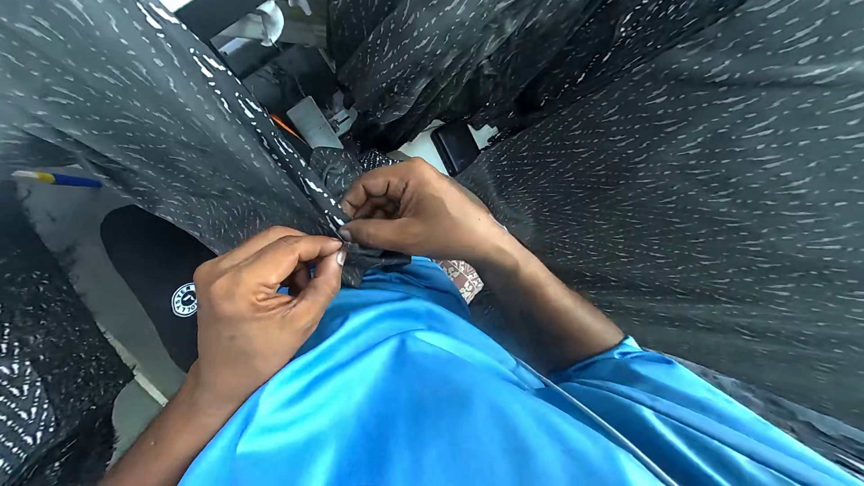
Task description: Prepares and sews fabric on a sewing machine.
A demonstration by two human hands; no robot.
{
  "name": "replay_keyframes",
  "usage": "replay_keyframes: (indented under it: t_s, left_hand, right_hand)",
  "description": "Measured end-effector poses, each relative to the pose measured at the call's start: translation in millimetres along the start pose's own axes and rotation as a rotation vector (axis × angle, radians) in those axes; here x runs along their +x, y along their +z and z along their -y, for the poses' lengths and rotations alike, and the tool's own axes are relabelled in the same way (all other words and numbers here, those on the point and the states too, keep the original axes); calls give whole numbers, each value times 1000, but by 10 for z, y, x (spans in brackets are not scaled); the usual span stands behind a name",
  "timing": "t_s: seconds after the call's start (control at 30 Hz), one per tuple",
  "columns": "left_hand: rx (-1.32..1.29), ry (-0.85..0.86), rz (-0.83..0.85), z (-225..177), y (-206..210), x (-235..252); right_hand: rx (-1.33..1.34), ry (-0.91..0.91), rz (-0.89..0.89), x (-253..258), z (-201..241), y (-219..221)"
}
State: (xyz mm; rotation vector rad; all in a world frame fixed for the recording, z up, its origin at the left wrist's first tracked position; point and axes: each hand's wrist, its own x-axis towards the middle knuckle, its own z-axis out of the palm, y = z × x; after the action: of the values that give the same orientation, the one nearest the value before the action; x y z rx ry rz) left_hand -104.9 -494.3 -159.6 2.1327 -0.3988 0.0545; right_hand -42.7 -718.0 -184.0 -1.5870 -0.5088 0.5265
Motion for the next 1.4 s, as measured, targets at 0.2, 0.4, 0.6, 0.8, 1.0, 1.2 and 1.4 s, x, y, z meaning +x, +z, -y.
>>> replay_keyframes:
  t_s: [0.2, 0.4, 0.6, 0.8, 1.0, 1.2, 1.4]
  left_hand:
    - [-31, -38, 64, 19, 10, 1]
    - [-107, -75, 64, -19, 10, -13]
    - [-224, -119, 72, -31, 9, 8]
    - [-278, -160, 102, -10, -33, -6]
    - [-259, -146, 102, 5, -25, -4]
    - [-234, -104, 105, 29, -30, -15]
    - [-220, -88, 97, 53, -39, -44]
  right_hand:
    - [-9, 10, -62, -149, 61, 35]
    - [-39, 2, -47, -191, 123, 45]
    - [-92, -13, -32, -176, 144, 32]
    - [-57, 7, 4, -96, 144, 30]
    - [-60, -12, 21, -139, 156, 24]
    - [-34, 3, 18, -168, 175, 25]
    - [1, 33, 25, -175, 178, 33]
